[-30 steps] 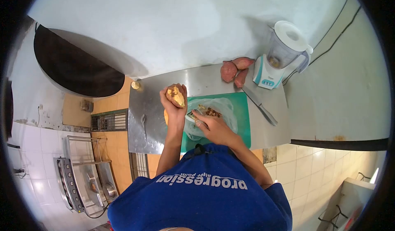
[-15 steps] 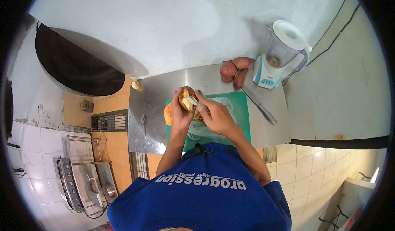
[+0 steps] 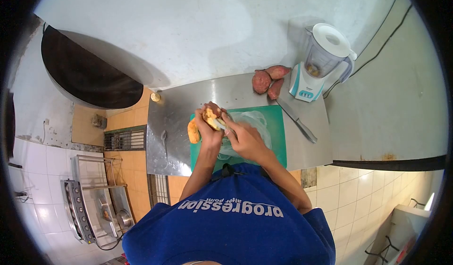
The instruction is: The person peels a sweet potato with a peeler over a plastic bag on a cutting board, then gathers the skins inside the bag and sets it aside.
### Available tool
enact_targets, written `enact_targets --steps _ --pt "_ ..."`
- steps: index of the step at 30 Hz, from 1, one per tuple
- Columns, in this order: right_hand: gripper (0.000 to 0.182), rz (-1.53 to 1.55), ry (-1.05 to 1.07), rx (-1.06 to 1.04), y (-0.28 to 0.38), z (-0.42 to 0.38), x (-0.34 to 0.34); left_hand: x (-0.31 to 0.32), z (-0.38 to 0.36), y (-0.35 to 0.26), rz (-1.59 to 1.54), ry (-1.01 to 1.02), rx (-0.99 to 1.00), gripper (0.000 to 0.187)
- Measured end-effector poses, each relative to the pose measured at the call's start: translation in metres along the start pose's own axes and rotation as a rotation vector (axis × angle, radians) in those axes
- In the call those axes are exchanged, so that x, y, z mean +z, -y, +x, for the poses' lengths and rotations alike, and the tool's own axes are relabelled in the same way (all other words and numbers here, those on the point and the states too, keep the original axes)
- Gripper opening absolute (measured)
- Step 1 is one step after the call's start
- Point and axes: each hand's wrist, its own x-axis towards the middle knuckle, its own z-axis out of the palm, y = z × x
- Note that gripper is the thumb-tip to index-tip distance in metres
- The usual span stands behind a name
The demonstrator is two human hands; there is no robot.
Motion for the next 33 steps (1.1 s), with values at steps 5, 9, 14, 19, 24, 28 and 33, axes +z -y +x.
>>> enact_targets --steps 5,9,14,19,24,28,33 --pt "0.049 -0.007 0.013 -0.060 -0.013 -0.011 0.011 0.016 0.016 -0.032 -0.008 0.180 0.170 0.009" --pt "0.050 0.121 -0.027 -0.027 0.001 0.000 0.001 0.037 -0.002 -0.040 0.008 0.064 0.193 0.013" --pt "0.051 0.104 -0.060 -0.021 0.024 0.007 -0.014 0.030 -0.008 -0.027 0.208 -0.013 0.117 0.025" --pt "0.051 0.064 -0.038 -0.027 0.018 0.011 -0.010 0.016 -0.005 -0.004 0.244 -0.052 0.250 0.038" --pt "0.051 0.080 0.040 0.026 0.015 0.004 -0.005 0.004 0.004 -0.007 0.301 0.054 0.283 0.039" --pt "0.051 0.134 -0.005 -0.040 0.009 0.000 -0.003 0.006 0.002 -0.004 0.278 -0.042 0.262 0.029" --pt "0.051 0.144 0.001 -0.030 0.006 0.001 -0.003 0.004 0.003 -0.001 0.222 0.042 0.240 0.030"
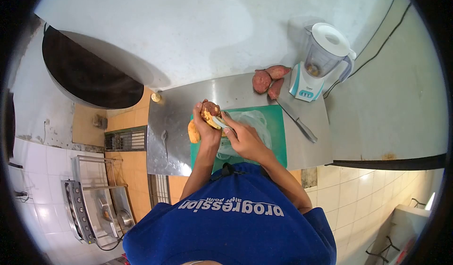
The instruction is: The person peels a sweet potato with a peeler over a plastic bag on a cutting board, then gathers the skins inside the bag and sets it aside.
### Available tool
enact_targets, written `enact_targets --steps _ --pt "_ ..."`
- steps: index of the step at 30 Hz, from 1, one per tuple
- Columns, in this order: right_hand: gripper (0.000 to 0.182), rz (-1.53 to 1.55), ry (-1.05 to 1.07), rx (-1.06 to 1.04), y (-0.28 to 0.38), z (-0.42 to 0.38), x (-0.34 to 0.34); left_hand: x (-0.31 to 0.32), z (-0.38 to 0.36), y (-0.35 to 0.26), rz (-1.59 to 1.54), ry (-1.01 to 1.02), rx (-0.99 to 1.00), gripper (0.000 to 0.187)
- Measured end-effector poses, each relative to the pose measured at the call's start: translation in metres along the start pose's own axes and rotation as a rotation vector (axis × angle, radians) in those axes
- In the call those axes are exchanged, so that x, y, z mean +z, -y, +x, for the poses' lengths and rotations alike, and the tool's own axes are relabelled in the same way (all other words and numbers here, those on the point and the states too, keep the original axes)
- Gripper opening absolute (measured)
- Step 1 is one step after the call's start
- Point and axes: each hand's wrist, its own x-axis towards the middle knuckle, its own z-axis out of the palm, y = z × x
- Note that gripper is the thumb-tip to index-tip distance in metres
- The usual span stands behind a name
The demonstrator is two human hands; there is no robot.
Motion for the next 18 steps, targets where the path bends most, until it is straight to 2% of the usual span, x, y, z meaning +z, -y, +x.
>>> enact_targets --steps 1,5,7,10,13,18 --pt "0.051 0.001 -0.003 -0.002 0.001 0.000 0.000 0.001 -0.001 -0.001 -0.006 0.064 0.000 0.030" --pt "0.051 0.023 0.007 0.043 0.001 -0.001 0.001 -0.001 0.001 0.000 -0.002 0.092 0.008 0.031" --pt "0.051 0.028 -0.003 0.036 0.000 -0.001 0.002 0.006 0.000 0.003 0.006 -0.071 0.047 0.033" --pt "0.052 0.060 -0.003 0.036 -0.001 -0.002 0.002 0.006 0.001 0.006 -0.011 -0.083 0.063 0.034" --pt "0.051 0.085 0.007 0.091 -0.001 -0.004 0.001 0.006 0.000 0.005 -0.012 0.001 0.059 0.033" --pt "0.051 0.073 0.003 0.077 -0.002 -0.005 0.001 0.011 -0.002 0.005 -0.015 0.018 0.053 0.031"
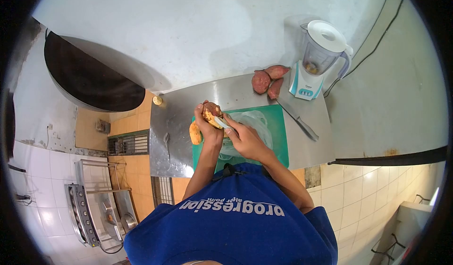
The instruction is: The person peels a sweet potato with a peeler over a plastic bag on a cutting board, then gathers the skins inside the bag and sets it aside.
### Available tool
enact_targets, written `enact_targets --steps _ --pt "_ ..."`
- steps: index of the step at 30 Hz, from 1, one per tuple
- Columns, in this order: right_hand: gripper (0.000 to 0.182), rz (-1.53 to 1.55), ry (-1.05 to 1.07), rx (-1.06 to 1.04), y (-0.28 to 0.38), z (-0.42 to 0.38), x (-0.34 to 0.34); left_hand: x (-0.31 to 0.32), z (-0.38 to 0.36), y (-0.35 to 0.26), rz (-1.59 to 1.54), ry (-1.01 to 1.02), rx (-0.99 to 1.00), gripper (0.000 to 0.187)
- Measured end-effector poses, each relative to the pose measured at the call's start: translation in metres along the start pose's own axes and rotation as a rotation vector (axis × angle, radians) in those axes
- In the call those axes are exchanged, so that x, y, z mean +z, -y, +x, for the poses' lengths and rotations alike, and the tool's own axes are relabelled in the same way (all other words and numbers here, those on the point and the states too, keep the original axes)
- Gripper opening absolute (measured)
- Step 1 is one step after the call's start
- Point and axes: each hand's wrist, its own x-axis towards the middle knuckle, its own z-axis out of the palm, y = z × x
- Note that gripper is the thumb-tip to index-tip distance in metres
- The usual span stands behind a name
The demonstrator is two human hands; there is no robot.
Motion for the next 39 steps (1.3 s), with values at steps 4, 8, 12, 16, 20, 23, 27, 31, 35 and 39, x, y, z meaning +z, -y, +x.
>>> enact_targets --steps 4,8,12,16,20,23,27,31,35,39 --pt "0.051 -0.010 -0.045 -0.041 -0.011 -0.001 0.007 0.016 -0.008 -0.006 0.007 -0.118 -0.004 0.029" --pt "0.051 -0.079 0.003 -0.108 -0.027 -0.010 0.014 -0.001 0.021 -0.017 -0.127 -0.075 0.050 0.024" --pt "0.050 -0.058 0.043 -0.003 -0.014 -0.006 0.002 0.011 0.023 -0.044 -0.179 -0.077 0.020 0.018" --pt "0.050 0.023 -0.045 -0.029 0.001 0.001 -0.006 -0.003 0.028 -0.038 -0.197 -0.166 -0.037 0.019" --pt "0.051 -0.097 -0.045 0.117 0.012 0.002 -0.012 -0.003 0.016 -0.025 -0.233 -0.187 -0.138 0.019" --pt "0.051 -0.130 -0.101 0.017 0.006 0.005 -0.010 0.005 0.003 -0.023 -0.252 -0.185 -0.223 0.017" --pt "0.051 -0.086 -0.110 -0.049 0.007 0.012 -0.007 -0.002 -0.001 -0.009 -0.161 -0.003 -0.227 0.014" --pt "0.052 -0.131 -0.108 -0.072 0.003 0.009 0.001 -0.005 0.004 -0.007 -0.211 -0.009 -0.163 0.019" --pt "0.052 -0.135 -0.033 -0.071 -0.004 0.001 0.009 0.006 0.007 -0.014 -0.223 -0.186 -0.110 0.016" --pt "0.051 -0.082 0.039 -0.029 -0.005 0.000 0.008 0.004 0.005 -0.014 -0.237 -0.217 -0.071 0.015"
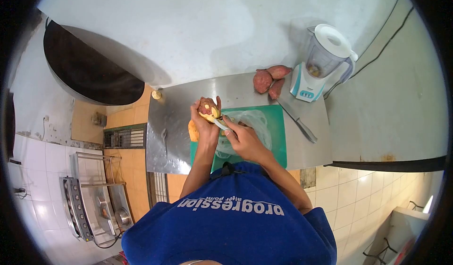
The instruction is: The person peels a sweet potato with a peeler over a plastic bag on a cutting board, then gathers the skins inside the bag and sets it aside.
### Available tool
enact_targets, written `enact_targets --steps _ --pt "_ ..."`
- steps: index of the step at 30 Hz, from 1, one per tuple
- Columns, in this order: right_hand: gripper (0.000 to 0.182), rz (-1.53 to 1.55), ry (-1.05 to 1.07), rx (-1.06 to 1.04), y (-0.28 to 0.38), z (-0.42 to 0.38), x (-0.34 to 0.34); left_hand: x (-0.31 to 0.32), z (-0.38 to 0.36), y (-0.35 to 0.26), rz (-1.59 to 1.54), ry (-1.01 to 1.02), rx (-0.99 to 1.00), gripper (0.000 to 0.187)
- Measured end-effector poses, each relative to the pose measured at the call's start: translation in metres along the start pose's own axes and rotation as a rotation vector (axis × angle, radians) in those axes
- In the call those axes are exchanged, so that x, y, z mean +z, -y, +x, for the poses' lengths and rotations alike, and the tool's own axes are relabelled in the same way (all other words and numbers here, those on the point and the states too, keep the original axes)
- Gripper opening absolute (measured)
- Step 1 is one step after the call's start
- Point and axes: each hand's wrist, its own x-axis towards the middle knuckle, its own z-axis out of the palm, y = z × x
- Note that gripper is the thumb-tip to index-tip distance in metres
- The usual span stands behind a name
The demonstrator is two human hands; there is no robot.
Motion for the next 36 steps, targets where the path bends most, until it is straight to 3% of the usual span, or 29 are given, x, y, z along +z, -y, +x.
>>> enact_targets --steps 2,8,10,13,15,16,18,25,29,31,34,36 --pt "0.050 0.005 0.012 0.002 -0.005 -0.001 0.000 -0.013 0.009 0.001 -0.030 0.099 -0.028 0.013" --pt "0.049 -0.054 0.000 -0.104 -0.030 -0.007 0.005 -0.001 0.024 -0.022 -0.123 0.105 -0.011 0.014" --pt "0.049 0.036 -0.042 0.058 -0.007 -0.003 -0.010 -0.001 0.022 -0.028 -0.108 0.060 -0.027 0.014" --pt "0.050 -0.001 0.026 0.192 0.020 0.007 -0.023 -0.004 0.020 -0.027 -0.045 -0.016 -0.086 0.021" --pt "0.051 -0.033 -0.035 0.135 0.023 0.012 -0.021 -0.020 0.027 -0.025 -0.038 0.118 -0.278 0.028" --pt "0.051 -0.069 -0.089 0.078 0.024 0.013 -0.021 -0.021 0.025 -0.021 -0.037 0.119 -0.283 0.028" --pt "0.052 -0.072 -0.110 0.048 0.016 0.015 -0.018 -0.017 0.015 -0.008 0.149 0.034 -0.217 0.036" --pt "0.054 -0.188 -0.139 -0.033 0.002 0.021 -0.012 -0.006 -0.001 0.005 0.113 0.056 -0.217 0.033" --pt "0.054 -0.134 -0.163 -0.085 -0.003 0.015 -0.001 -0.004 -0.002 0.006 0.120 0.048 -0.185 0.033" --pt "0.053 -0.157 -0.067 -0.070 -0.006 0.008 0.002 -0.003 0.006 0.001 0.083 0.024 -0.101 0.032" --pt "0.053 -0.065 -0.132 -0.159 -0.014 0.005 0.014 0.008 0.012 -0.008 0.053 0.045 -0.065 0.032" --pt "0.052 -0.042 -0.061 -0.065 -0.003 0.007 0.003 0.007 0.010 -0.010 0.016 0.042 -0.097 0.032"
